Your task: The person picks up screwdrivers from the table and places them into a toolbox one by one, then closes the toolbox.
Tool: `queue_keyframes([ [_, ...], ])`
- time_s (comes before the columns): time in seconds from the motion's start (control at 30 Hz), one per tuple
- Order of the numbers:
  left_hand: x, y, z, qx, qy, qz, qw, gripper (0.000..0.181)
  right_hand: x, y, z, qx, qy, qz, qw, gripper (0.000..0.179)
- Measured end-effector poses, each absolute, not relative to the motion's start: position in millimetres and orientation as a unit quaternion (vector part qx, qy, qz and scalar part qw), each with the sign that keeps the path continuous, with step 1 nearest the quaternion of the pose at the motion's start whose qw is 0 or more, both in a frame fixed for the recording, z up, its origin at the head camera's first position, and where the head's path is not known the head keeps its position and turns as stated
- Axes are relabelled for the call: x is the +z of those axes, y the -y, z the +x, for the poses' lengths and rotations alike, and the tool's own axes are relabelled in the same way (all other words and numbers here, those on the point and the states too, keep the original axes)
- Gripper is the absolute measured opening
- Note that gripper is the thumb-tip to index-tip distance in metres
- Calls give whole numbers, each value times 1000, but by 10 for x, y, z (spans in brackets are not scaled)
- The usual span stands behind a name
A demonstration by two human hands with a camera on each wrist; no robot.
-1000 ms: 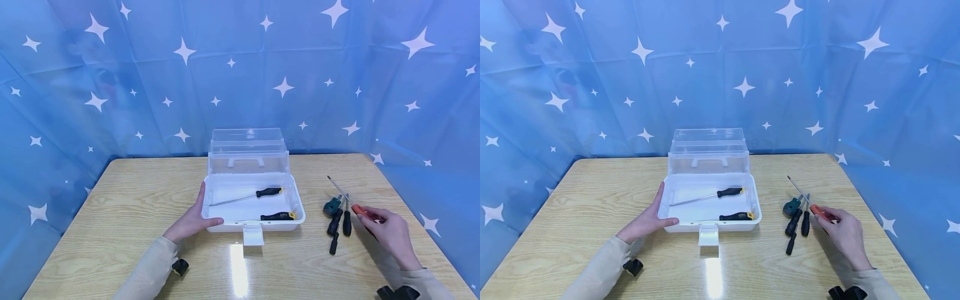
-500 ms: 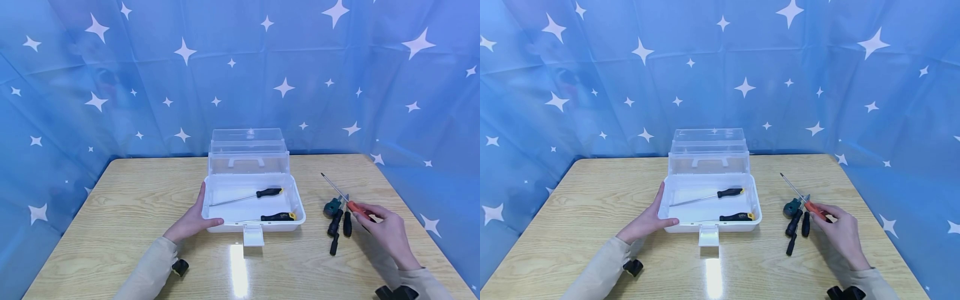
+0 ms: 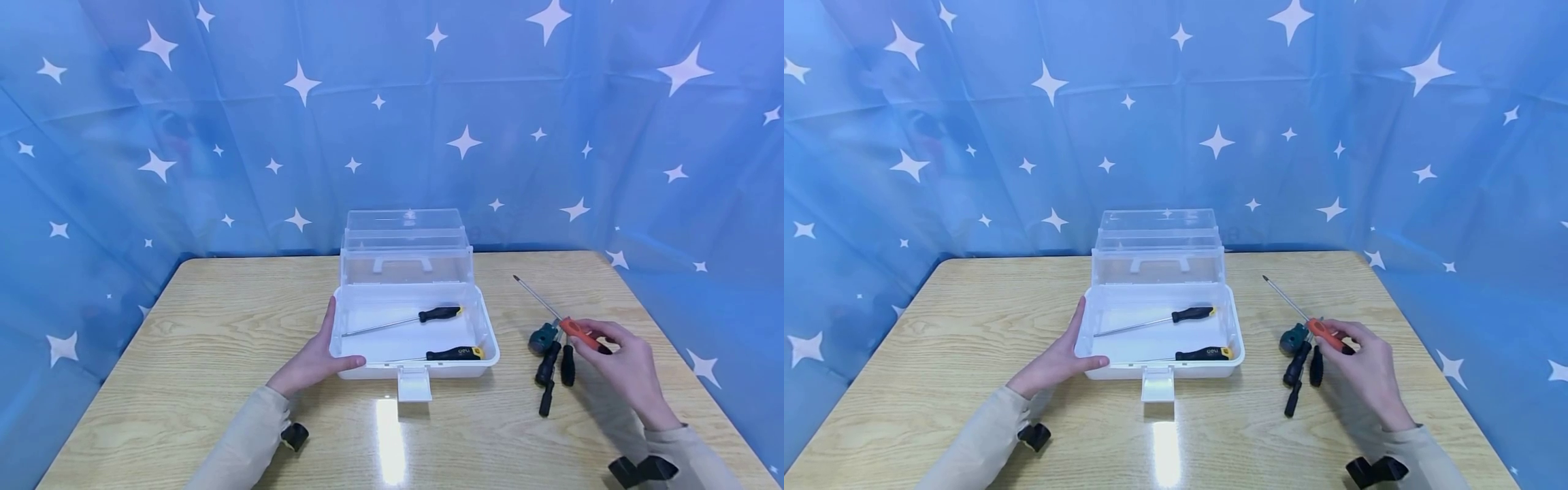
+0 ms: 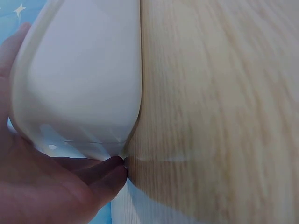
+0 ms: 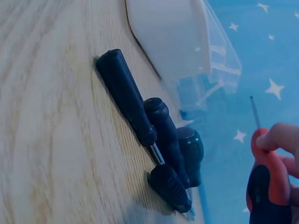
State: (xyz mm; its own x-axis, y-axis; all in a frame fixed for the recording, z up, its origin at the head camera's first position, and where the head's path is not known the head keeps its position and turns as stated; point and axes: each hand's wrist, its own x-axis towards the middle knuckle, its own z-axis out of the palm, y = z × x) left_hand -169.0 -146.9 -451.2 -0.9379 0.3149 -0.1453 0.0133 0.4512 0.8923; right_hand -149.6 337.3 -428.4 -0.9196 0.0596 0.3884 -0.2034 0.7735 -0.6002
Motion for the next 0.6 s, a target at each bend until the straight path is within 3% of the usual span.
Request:
queue_keyframes([
  [0.6, -4528, 1473, -1708, 518, -836, 98, 149, 121, -4240, -3290, -1496, 344, 915, 81, 193, 27],
])
